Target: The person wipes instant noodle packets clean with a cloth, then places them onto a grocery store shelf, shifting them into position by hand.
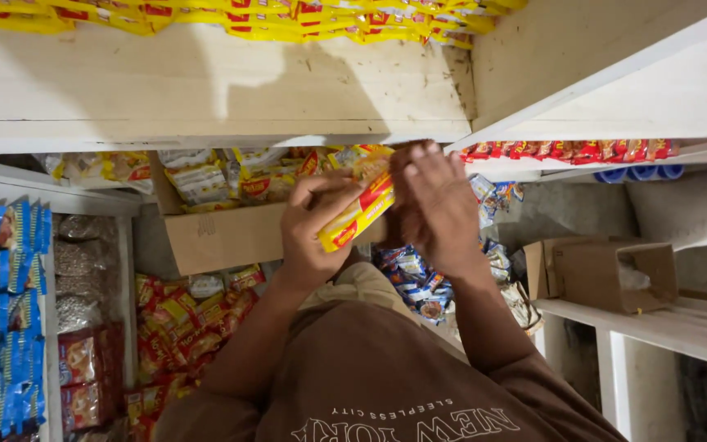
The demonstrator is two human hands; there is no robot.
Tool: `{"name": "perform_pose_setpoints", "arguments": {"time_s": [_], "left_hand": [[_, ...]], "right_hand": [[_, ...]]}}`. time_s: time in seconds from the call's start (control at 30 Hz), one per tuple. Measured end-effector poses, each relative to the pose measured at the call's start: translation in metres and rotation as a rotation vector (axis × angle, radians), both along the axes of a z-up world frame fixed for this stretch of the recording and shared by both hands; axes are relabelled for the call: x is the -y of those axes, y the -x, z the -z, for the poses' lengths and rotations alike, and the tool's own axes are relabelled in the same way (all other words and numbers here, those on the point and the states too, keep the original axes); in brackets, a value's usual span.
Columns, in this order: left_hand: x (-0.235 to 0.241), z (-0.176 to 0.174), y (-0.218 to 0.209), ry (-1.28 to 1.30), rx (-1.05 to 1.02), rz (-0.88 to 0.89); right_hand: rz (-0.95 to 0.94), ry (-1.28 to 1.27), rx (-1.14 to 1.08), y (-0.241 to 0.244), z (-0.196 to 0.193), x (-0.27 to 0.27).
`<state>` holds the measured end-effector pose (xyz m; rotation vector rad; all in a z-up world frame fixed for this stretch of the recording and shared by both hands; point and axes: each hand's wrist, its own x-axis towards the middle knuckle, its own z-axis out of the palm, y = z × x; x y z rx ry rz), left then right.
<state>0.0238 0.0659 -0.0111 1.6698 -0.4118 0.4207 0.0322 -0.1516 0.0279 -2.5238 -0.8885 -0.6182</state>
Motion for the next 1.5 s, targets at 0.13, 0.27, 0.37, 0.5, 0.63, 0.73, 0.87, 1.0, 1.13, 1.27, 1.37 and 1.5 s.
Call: {"name": "perform_pose_setpoints", "arguments": {"time_s": [0.13,0.27,0.37,0.5,0.63,0.73,0.87,1.0,1.13,1.27,1.37,1.5], "left_hand": [[0.0,-0.004,-0.001,0.049,0.016,0.032],[0.0,-0.003,-0.003,-0.027,-0.004,-0.032],[-0.001,0.008,-0.002,-0.078,-0.001,-0.055],[-0.005,0.026,-0.001,-0.081,0.012,-0.05],[-0.003,0.018,0.006,-0.125,0.073,-0.08],[0.0,0.024,0.011,-0.151,-0.006,-0.115],[0.007,0.025,0.007,-0.087,0.003,-0.089],[0.004,0.009,-0.001,-0.089,0.052,-0.013],[0.002,0.035,-0.001,-0.054,0.054,0.01],[0.004,0.023,0.002,-0.075,0.054,-0.053],[0.006,0.028,0.007,-0.052,0.002,-0.078],[0.015,0.039,0.014,0.152,-0.11,-0.019]], "right_hand": [[0.036,-0.059,0.011,-0.001,0.004,-0.005],[-0.066,-0.073,0.054,0.016,0.011,-0.023],[-0.201,-0.004,0.059,0.029,0.011,-0.04],[-0.306,0.085,0.062,0.027,0.009,-0.045],[-0.234,0.015,0.012,0.015,0.012,-0.029],[-0.13,-0.069,-0.038,0.009,0.008,-0.02],[-0.088,-0.126,-0.032,0.01,0.009,-0.021],[-0.108,-0.092,-0.047,0.025,0.02,-0.034],[-0.205,-0.016,-0.053,0.037,0.017,-0.042],[-0.183,0.005,0.024,0.022,0.009,-0.038],[-0.112,-0.117,0.035,0.011,0.003,-0.027],[-0.041,-0.371,-0.078,0.008,0.006,-0.014]]}}
